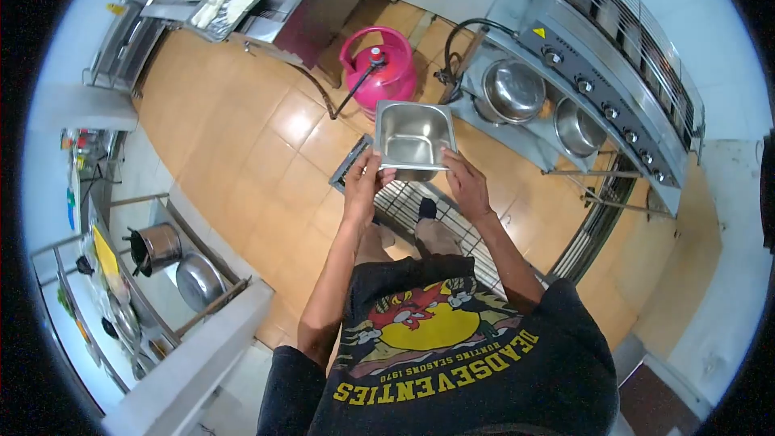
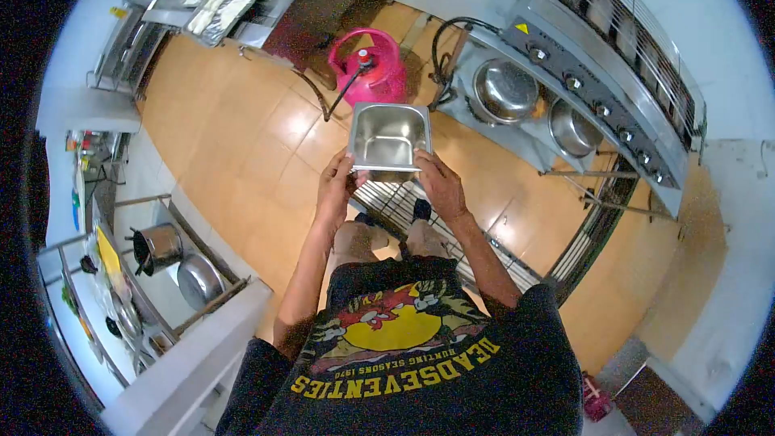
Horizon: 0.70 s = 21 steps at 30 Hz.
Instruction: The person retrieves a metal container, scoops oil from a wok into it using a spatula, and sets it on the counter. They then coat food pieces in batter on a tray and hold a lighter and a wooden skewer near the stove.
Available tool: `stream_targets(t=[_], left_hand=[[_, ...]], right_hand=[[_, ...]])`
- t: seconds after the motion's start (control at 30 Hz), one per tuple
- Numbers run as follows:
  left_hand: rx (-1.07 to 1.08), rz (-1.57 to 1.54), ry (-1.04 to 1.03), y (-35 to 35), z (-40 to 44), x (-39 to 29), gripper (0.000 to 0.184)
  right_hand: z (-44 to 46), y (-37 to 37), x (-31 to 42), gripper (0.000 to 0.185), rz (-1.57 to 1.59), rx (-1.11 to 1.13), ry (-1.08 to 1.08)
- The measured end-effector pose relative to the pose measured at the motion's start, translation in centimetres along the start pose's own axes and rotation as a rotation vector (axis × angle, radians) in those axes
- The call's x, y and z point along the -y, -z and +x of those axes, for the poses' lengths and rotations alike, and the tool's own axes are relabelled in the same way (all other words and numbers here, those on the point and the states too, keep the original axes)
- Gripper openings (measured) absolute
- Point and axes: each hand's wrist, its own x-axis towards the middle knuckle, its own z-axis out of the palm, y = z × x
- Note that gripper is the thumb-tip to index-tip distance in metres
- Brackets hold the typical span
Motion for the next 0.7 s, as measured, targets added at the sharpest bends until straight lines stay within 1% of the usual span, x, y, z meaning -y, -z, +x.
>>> stream_targets(t=[0.07,0.13,0.2,0.23,0.33,0.37,0.47,0.5,0.6,0.63,0.7], left_hand=[[0.039,-0.08,0.015,1.8,-0.8,-1.3,0.035],[0.042,-0.143,-0.028,3.3,-1.6,-2.5,0.036],[0.042,-0.142,-0.099,5.5,-2.3,-3.5,0.036],[0.048,-0.159,-0.132,7.0,-2.5,-4.0,0.037],[0.047,-0.191,-0.229,11.7,-3.3,-6.0,0.039],[0.034,-0.191,-0.261,13.1,-3.8,-6.9,0.04],[-0.01,-0.153,-0.342,18.2,-5.0,-9.0,0.042],[-0.022,-0.137,-0.369,20.0,-5.2,-9.7,0.043],[-0.021,-0.098,-0.433,25.6,-5.7,-11.5,0.044],[-0.038,-0.099,-0.434,27.0,-5.8,-12.0,0.042],[-0.093,-0.074,-0.429,29.8,-5.8,-12.8,0.041]], right_hand=[[0.4,-0.4,1.3,0.025,0.036,0.061,0.003],[1.2,-1.0,3.2,0.03,0.048,0.152,-0.001],[2.0,-2.3,5.3,0.034,-0.072,0.164,0.051],[2.6,-3.0,6.6,0.036,-0.132,0.167,0.076],[5.4,-5.1,11.3,0.036,-0.223,0.035,0.243],[6.0,-7.4,12.6,0.037,0.455,0.008,-0.117],[9.1,-11.5,16.2,0.042,0.539,0.24,-0.348],[9.9,-13.5,17.0,0.039,0.597,0.261,-0.396],[11.6,-17.8,20.3,0.029,0.686,0.346,-0.477],[12.0,-19.3,20.9,0.024,0.7,0.339,-0.368],[12.8,-20.9,23.3,0.022,0.666,0.408,-0.413]])
